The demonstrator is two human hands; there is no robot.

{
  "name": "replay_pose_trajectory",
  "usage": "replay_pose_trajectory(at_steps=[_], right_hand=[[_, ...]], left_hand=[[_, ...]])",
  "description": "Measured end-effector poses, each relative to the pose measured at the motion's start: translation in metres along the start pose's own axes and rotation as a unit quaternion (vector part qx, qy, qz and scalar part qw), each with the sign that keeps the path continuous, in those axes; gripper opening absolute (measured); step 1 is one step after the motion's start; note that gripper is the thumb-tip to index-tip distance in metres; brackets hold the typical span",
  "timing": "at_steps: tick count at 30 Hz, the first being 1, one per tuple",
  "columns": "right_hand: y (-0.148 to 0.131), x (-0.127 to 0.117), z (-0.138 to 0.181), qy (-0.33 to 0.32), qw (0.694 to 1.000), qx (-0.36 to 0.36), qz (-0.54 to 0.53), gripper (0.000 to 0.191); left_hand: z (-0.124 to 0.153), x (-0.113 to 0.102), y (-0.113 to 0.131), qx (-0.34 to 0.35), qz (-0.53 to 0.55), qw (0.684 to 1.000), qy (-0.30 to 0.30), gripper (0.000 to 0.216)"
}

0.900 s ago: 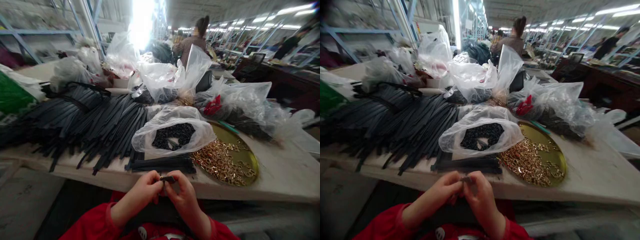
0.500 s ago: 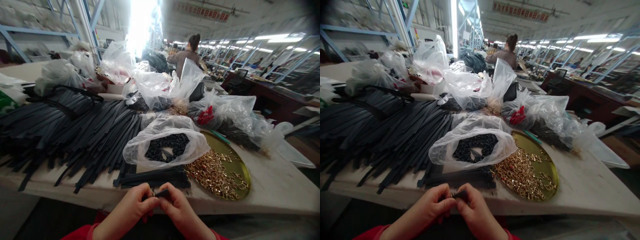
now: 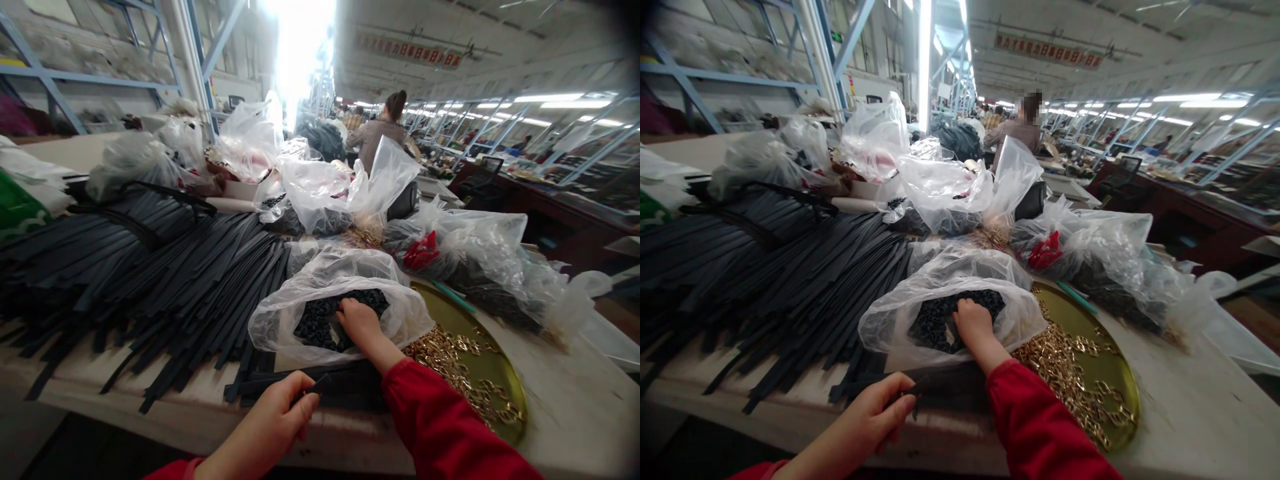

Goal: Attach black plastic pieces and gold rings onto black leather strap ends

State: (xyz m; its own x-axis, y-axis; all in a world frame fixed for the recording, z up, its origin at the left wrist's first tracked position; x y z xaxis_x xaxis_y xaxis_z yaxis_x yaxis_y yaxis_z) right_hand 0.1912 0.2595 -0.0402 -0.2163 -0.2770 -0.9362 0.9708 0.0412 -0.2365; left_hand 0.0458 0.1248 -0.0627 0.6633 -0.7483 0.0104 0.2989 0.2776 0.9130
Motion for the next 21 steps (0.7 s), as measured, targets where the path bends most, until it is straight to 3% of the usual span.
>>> replay_pose_trajectory(at_steps=[6,12,14,17,18,20,21], right_hand=[[0.001,0.005,0.002,0.005,1.0,0.003,0.005,0.014],[-0.011,-0.011,0.05,-0.022,0.989,-0.068,-0.131,0.019],[-0.027,-0.005,0.074,-0.071,0.95,-0.111,-0.284,0.025],[-0.052,0.008,0.109,-0.134,0.841,-0.154,-0.5,0.028],[-0.059,0.01,0.119,-0.142,0.822,-0.162,-0.528,0.027],[-0.069,0.012,0.133,-0.137,0.814,-0.179,-0.536,0.024],[-0.072,0.012,0.139,-0.123,0.826,-0.188,-0.516,0.022]], left_hand=[[0.004,-0.007,0.0,-0.002,-0.014,1.0,0.026,0.023],[0.013,-0.017,0.025,0.045,0.02,0.996,0.072,0.025],[0.017,-0.018,0.04,0.075,0.029,0.993,0.089,0.027],[0.022,-0.014,0.054,0.091,0.027,0.991,0.098,0.029],[0.023,-0.012,0.057,0.09,0.016,0.991,0.102,0.028],[0.028,-0.009,0.06,0.09,-0.032,0.988,0.119,0.024],[0.031,-0.008,0.061,0.092,-0.065,0.985,0.132,0.02]])
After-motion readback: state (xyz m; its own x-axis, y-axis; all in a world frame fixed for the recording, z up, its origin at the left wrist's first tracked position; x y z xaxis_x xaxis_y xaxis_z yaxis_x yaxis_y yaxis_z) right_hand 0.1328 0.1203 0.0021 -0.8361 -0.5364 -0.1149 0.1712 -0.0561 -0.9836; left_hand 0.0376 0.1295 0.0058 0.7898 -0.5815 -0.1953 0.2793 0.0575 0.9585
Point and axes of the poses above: each hand's wrist, its own z-axis away from the middle knuckle, its own x-axis out of the palm, y = z × x, the point moved 10 cm from there along -z, towards the middle knuckle, and after that the axes turned 15 degrees about -y, right-handed, at the moved point
